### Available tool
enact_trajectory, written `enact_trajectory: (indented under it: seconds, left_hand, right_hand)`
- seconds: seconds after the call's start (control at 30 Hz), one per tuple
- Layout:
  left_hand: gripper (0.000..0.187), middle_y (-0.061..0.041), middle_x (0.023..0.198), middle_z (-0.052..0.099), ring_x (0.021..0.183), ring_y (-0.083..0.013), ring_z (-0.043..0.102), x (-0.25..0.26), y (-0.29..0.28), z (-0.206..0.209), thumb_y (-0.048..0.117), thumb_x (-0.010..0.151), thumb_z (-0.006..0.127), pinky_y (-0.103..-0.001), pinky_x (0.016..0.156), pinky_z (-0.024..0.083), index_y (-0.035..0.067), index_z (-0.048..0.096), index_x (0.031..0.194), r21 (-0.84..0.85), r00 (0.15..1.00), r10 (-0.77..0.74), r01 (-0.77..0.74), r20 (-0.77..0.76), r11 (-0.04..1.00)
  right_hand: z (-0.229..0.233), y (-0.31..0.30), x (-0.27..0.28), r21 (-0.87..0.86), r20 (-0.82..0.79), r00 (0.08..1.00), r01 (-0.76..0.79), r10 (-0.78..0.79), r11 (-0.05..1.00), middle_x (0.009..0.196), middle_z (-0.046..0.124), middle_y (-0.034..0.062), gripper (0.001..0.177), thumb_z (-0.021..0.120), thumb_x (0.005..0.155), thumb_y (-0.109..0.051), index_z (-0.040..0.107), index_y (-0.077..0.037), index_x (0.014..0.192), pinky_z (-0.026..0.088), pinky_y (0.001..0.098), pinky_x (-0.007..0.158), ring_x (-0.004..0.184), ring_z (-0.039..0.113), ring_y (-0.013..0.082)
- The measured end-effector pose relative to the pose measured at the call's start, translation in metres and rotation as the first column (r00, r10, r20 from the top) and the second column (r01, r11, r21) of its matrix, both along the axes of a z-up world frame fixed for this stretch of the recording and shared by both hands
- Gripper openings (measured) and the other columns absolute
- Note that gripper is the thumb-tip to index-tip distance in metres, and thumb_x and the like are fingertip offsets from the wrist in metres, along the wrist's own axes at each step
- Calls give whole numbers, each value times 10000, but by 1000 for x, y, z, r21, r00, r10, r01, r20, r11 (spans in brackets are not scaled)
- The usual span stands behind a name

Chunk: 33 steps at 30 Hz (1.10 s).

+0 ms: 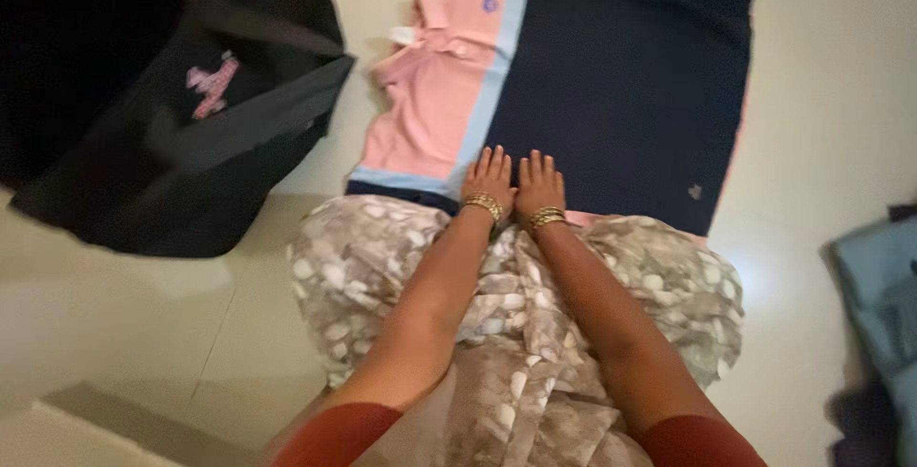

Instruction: The person folds a shirt by hand on the floor and smooths out the fabric.

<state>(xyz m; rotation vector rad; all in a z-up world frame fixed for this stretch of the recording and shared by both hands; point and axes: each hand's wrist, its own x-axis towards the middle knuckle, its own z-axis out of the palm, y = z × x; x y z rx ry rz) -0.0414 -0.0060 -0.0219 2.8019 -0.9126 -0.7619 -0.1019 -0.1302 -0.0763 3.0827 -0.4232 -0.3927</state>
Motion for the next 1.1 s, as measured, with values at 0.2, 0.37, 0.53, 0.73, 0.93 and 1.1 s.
enact_trajectory:
  seconds: [0.2, 0.37, 0.53, 0.73, 0.93, 1.1]
  left_hand:
    - [854, -3, 1722, -107, 1574, -282, -58, 6, 18, 24, 545, 998, 480, -494, 1250, 74, 192, 35, 1636, 143, 990, 93, -78, -102, 987]
    - [926, -80, 1723, -96, 1581, -283, -69, 17, 35, 30, 572, 983, 515, -520, 1254, 57, 165, 18, 1650, 213, 953, 292, -269, -83, 939]
    - [991, -125, 1721, -96, 1583, -286, -71, 32, 42, 33, 587, 961, 558, -517, 1250, 42, 98, 26, 1639, 304, 838, 541, -498, -72, 812]
    - [912, -137, 1683, 37, 1551, -323, 40, 43, 37, 41, 528, 942, 590, -535, 1218, 118, 86, 158, 1612, 200, 865, 498, -477, -69, 856]
    - [328, -170, 1229, 685, 1129, -368, 671, 165, 83, -3, 344, 962, 608, -512, 919, 555, 143, 748, 1180, 78, 974, 214, -209, -75, 975]
    - [277, -205, 1230, 696, 1148, -374, 676, 208, 161, -29, 235, 923, 673, -461, 913, 576, 91, 762, 1142, 70, 875, 479, -474, -79, 878]
  right_hand:
    - [76, 13, -14, 111, -225, 964, 171, -143, 979, 1725, -71, 62, 811, 390, 994, -616, 98, -226, 1643, 111, 601, 1234, 1574, -51, 348]
    - [90, 9, -11, 79, -373, 895, 293, -244, 953, 1710, -178, 28, 880, 374, 950, -684, -4, -292, 1641, 56, 646, 1220, 1561, -153, 336]
    - [77, 4, -13, 74, -362, 886, 338, -291, 938, 1704, -180, 28, 933, 380, 937, -721, -17, -264, 1647, 62, 679, 1197, 1552, -164, 344]
    - [74, 16, -9, 96, -229, 972, 70, -46, 993, 1733, -140, 22, 911, 382, 916, -752, 48, -323, 1647, 43, 730, 1184, 1576, -143, 354]
    - [88, 25, -3, 100, -415, 909, 75, -27, 992, 1714, -175, 41, 1149, 427, 772, -933, 8, -312, 1643, -13, 771, 1143, 1551, -193, 381]
    - [83, 21, -2, 95, -467, 884, 46, 3, 994, 1699, -233, 73, 1251, 490, 691, -958, -11, -313, 1638, -6, 791, 1108, 1521, -240, 422]
